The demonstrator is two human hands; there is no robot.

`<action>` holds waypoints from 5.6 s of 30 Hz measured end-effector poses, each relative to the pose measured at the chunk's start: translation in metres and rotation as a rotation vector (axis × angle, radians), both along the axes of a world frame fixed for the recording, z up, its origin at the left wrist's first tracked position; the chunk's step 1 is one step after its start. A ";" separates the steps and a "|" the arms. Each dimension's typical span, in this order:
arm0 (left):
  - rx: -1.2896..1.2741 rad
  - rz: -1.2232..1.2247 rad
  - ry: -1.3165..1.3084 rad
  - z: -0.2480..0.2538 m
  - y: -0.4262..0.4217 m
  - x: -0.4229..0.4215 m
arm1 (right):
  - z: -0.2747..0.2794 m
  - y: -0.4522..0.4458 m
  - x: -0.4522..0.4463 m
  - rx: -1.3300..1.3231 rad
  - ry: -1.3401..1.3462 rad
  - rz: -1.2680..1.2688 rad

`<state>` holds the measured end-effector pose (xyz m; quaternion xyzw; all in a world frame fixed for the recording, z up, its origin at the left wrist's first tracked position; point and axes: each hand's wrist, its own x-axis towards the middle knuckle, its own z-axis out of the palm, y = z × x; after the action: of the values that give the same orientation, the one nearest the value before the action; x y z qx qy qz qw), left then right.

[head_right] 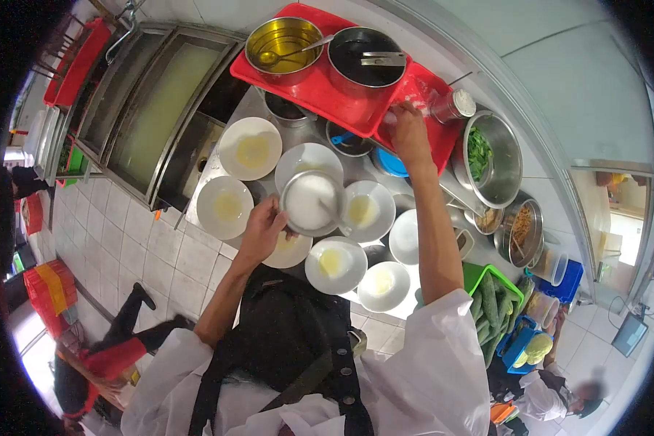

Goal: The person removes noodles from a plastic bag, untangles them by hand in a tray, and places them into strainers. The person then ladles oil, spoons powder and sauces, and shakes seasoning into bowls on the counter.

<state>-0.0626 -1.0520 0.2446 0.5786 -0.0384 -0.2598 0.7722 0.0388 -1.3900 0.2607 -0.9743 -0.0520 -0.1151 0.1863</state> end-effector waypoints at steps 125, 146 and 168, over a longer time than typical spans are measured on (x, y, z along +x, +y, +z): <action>0.053 -0.154 -0.180 0.043 -0.056 0.042 | 0.099 0.102 -0.180 0.138 -0.588 -0.580; 0.086 -0.209 -0.220 0.065 -0.100 0.057 | 0.102 0.067 -0.173 -0.033 -0.704 -0.374; 0.105 -0.031 -0.184 0.014 0.068 0.008 | -0.025 -0.003 -0.119 1.269 -0.170 -0.861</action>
<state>-0.0544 -0.9843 0.2590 0.6391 -0.1044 -0.2192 0.7298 -0.0803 -1.3926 0.2361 -0.6032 0.3935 -0.2597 0.6433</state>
